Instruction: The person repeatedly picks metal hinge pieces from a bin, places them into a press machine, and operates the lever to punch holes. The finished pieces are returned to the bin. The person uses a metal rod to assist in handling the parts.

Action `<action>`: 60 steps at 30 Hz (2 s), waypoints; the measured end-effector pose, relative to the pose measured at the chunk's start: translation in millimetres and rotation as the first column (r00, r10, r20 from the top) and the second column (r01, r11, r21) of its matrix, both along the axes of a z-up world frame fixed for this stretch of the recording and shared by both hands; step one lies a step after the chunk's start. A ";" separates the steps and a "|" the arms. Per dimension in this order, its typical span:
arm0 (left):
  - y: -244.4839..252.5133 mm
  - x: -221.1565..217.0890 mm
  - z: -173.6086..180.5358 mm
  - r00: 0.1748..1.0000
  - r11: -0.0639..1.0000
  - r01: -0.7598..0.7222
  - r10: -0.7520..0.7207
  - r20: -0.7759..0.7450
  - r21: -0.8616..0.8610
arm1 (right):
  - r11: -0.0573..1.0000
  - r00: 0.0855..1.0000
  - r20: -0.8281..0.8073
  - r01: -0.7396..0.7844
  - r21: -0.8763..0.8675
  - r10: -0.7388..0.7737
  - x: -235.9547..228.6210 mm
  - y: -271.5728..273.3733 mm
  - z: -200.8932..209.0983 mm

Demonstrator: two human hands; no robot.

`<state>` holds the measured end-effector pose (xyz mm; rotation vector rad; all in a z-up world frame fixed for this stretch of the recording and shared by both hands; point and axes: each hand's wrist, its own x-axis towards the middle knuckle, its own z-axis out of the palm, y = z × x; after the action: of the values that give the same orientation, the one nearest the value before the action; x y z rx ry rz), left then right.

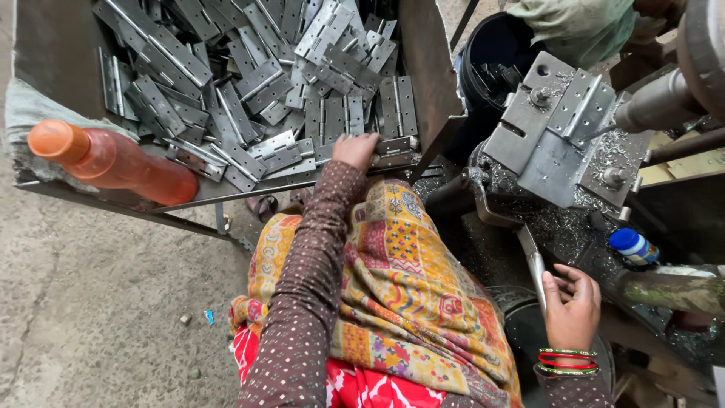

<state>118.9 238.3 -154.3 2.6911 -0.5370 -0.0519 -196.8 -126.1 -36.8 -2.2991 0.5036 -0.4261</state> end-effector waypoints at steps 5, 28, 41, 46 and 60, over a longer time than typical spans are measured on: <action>1.7 -29.7 46.9 0.967 0.962 -0.222 0.238 0.093 -0.157 | 0.997 1.000 0.031 -0.008 0.074 0.006 2.2 0.4 -1.9; -161.7 -68.8 149.1 0.916 -0.011 -0.380 -0.143 -0.374 -0.925 | 0.999 0.999 0.035 0.027 -0.027 -0.026 0.0 2.5 2.6; -228.0 -152.7 169.7 0.892 0.978 0.208 -0.180 0.415 -0.022 | 0.997 0.999 0.006 0.044 -0.056 -0.043 -0.5 4.5 12.6; -244.5 -139.0 164.3 0.937 0.977 0.211 -0.201 0.287 -0.003 | 0.978 0.999 0.034 0.009 -0.208 -0.002 -1.6 6.3 13.6; -257.5 -112.1 155.8 0.928 0.972 0.222 -0.234 0.290 0.073 | 0.982 0.919 -0.389 -0.014 -0.188 -0.061 -23.2 0.9 -134.7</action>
<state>6.8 -19.3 1.5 2.6752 -0.9485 0.2858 -220.0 -125.2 -171.5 -2.5769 0.7134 -0.0142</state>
